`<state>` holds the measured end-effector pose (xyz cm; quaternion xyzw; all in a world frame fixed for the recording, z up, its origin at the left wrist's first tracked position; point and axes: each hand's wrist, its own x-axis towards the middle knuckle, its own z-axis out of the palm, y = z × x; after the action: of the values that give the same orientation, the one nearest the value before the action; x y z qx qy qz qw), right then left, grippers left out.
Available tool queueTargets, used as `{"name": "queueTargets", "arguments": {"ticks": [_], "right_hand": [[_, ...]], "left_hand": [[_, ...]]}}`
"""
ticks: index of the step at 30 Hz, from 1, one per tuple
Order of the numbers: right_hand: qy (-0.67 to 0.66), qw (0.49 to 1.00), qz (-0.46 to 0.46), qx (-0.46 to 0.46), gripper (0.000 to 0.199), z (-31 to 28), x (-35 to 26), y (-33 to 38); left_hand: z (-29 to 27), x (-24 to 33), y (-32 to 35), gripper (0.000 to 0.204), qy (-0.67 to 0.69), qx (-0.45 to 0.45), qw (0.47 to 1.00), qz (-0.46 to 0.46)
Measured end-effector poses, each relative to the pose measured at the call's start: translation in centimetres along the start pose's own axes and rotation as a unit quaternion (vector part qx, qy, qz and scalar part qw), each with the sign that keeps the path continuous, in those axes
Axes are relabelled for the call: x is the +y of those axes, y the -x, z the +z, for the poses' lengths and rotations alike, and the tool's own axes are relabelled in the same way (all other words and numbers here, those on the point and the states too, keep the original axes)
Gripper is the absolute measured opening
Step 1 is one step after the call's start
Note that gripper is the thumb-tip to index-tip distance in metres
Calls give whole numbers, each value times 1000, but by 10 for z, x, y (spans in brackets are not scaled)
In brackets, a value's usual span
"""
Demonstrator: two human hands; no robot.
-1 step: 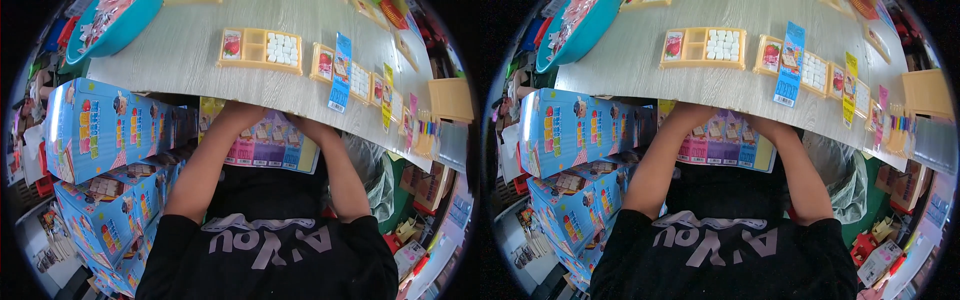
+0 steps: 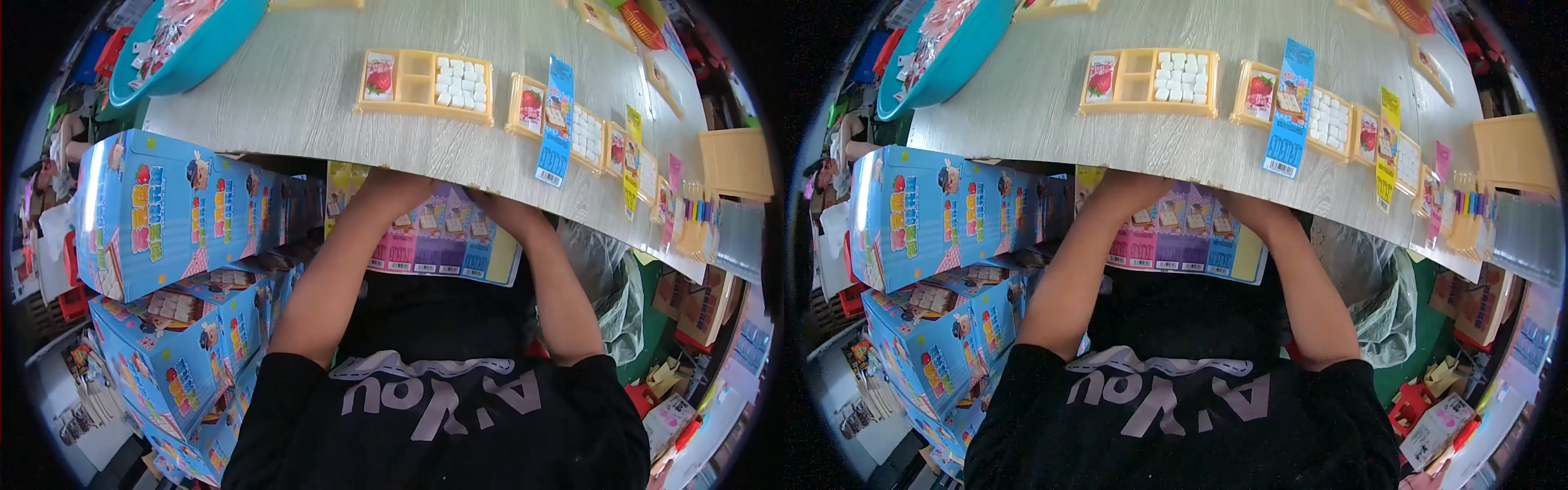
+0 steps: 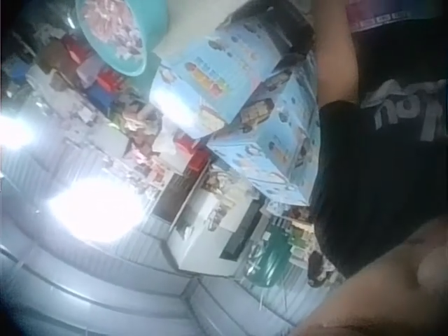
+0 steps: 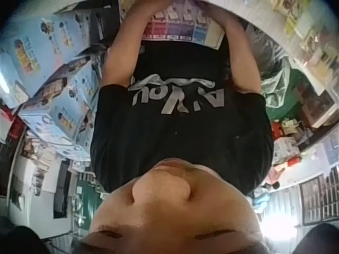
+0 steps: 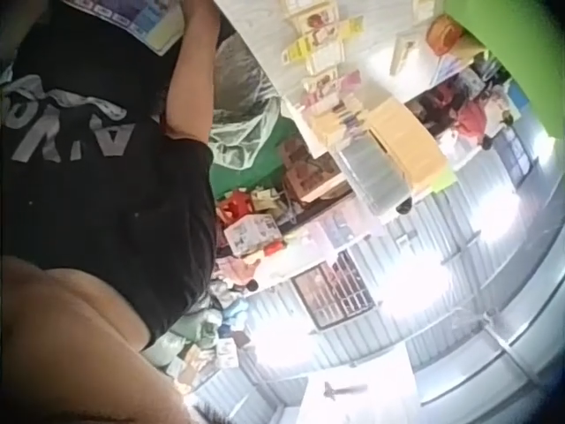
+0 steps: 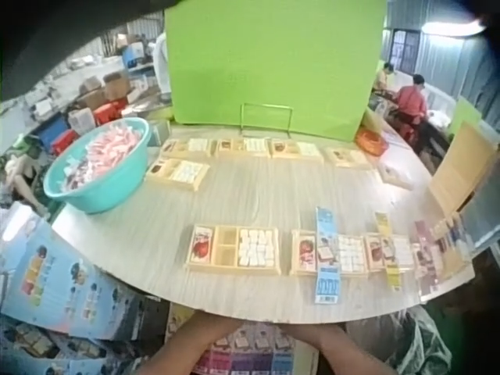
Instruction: Assembling and applying labels to small plastic toy kits containing blocks.
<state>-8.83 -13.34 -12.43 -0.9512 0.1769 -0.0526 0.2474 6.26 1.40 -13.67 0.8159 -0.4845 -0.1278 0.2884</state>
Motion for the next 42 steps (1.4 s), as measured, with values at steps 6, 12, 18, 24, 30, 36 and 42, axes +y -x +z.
{"name": "queueTargets", "arguments": {"ticks": [6, 12, 18, 24, 30, 36, 42], "right_hand": [[-94, 995, 22, -8, 52, 3, -4, 14], [-20, 997, -41, 57, 46, 9, -8, 21], [31, 981, -147, 120, 31, 12, -14, 20], [30, 969, -188, 157, 24, 15, -18, 21], [39, 973, -174, 146, 31, 18, -19, 21], [40, 977, -161, 131, 36, 15, -24, 20], [28, 983, -179, 21, 27, -21, -25, 60]], "left_hand": [[2, -6, 13, 56, -5, -24, 999, 22], [4, -8, 22, 57, 31, -55, 998, -16], [-4, -6, 30, 57, 35, -52, 998, -14], [-8, -9, 37, 57, 87, -54, 994, -28], [-8, -13, 38, 55, 93, -51, 994, -24], [-3, -14, 42, 54, 75, -26, 997, 1], [3, -8, 40, 50, 27, 23, 998, 45]]}}
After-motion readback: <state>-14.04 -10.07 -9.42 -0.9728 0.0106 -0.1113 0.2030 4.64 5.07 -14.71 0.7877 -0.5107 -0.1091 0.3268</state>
